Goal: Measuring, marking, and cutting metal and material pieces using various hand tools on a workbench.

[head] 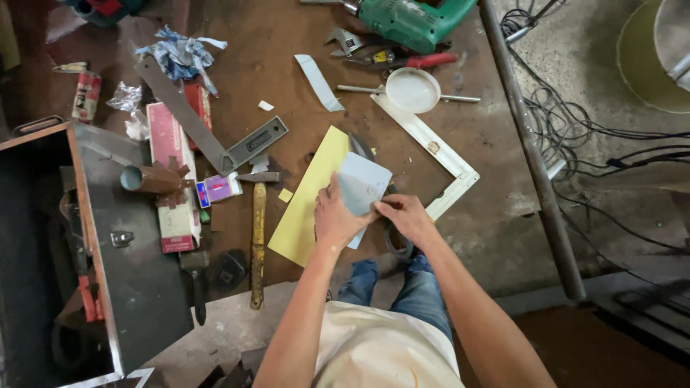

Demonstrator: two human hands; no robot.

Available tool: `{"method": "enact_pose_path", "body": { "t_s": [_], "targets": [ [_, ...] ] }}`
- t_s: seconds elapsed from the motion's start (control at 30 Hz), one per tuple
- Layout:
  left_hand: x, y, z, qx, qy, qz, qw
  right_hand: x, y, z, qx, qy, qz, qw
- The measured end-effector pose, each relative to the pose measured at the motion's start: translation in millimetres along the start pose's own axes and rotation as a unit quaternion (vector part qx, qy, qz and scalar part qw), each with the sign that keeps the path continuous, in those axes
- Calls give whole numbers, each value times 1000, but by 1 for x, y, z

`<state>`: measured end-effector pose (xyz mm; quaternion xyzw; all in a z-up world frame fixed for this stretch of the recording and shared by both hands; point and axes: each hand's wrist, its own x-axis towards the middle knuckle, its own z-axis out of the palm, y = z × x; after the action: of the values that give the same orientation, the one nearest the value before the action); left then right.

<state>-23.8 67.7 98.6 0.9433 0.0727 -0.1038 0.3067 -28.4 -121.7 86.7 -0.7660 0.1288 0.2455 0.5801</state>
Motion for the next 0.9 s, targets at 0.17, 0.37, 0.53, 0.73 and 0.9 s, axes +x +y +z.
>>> {"method": "enact_pose_path", "body": {
  "t_s": [0.17,0.37,0.53,0.73,0.9],
  "targets": [
    [-1,-5,-7,13,1,-14,1000,1,13,-37,-107,184,-21,977],
    [0,-18,-21,8,6,-19,1000,7,45,-96,-307,402,-10,863],
    [-1,-18,-38,19,-14,-33,999,27,60,-109,-281,345,86,891],
    [-3,-26,-60,-28,42,-12,999,39,50,-116,-245,372,106,889],
    [-6,-31,-68,-47,48,-30,997,46,72,-132,-25,290,61,955]
  ]
}}
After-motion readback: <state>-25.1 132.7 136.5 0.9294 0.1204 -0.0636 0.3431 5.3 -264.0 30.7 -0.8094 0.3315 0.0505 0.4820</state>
